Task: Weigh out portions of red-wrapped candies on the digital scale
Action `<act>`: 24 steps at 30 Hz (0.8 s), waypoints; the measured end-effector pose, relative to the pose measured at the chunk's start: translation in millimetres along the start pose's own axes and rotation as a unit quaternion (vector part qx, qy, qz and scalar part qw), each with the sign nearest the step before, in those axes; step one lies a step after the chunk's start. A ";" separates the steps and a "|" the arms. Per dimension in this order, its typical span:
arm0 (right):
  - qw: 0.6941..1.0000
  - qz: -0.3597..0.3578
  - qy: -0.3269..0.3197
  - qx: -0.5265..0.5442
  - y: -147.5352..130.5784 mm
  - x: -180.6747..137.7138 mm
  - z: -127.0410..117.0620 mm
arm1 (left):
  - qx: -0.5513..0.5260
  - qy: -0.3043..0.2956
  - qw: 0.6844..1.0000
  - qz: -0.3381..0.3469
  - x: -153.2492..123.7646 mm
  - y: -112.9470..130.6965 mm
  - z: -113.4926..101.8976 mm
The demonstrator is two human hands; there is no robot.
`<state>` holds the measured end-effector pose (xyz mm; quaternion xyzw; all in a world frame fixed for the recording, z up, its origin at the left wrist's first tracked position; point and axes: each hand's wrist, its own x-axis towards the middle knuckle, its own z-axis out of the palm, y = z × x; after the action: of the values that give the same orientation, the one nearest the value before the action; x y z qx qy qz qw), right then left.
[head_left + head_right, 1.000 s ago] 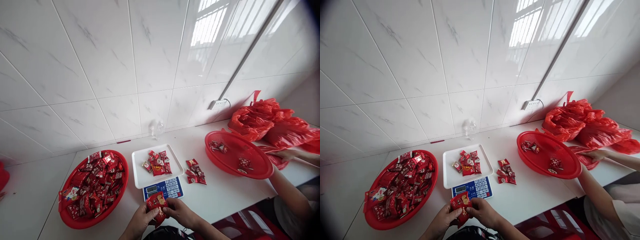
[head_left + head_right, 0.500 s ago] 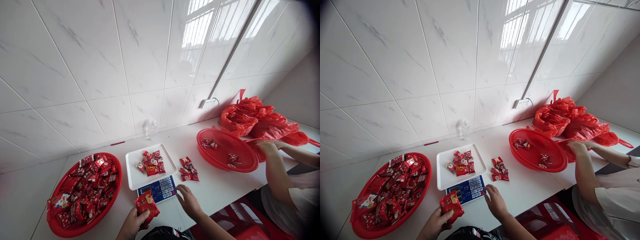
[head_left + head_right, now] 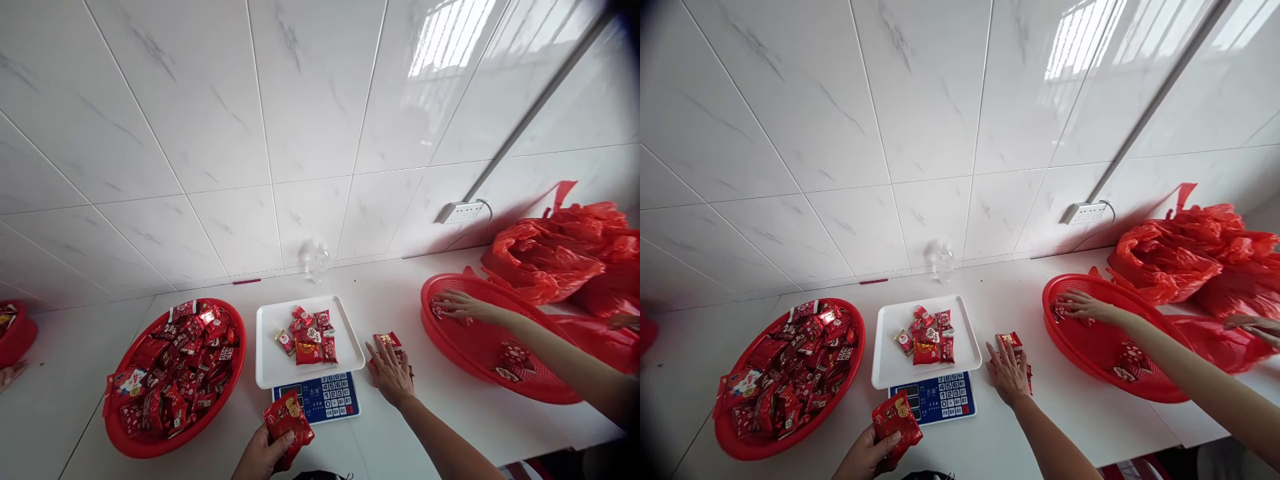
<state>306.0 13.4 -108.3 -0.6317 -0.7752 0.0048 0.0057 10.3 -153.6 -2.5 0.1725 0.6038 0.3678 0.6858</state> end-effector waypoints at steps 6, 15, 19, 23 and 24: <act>1.000 -0.012 -0.028 0.002 24.9 13.6 15.7 | -0.034 0.034 0.999 -0.005 4.1 1.4 11.8; 0.993 0.068 -0.087 -0.031 95.0 30.8 13.0 | -0.053 0.065 0.996 -0.018 14.4 2.7 11.3; 0.993 0.080 -0.090 -0.018 102.5 29.1 9.8 | -0.063 0.066 0.996 -0.015 4.5 15.0 12.9; 0.992 0.119 -0.034 0.027 76.4 29.2 -3.6 | -0.056 0.066 0.996 -0.006 -4.7 19.0 9.9; 0.990 0.127 -0.011 0.053 65.2 30.5 -10.2 | -0.052 0.065 0.997 -0.007 -6.3 18.4 8.4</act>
<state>363.8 56.5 -98.9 -0.7240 -0.6871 0.0538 0.0303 12.9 -144.0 16.2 0.1082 0.6283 0.4041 0.6559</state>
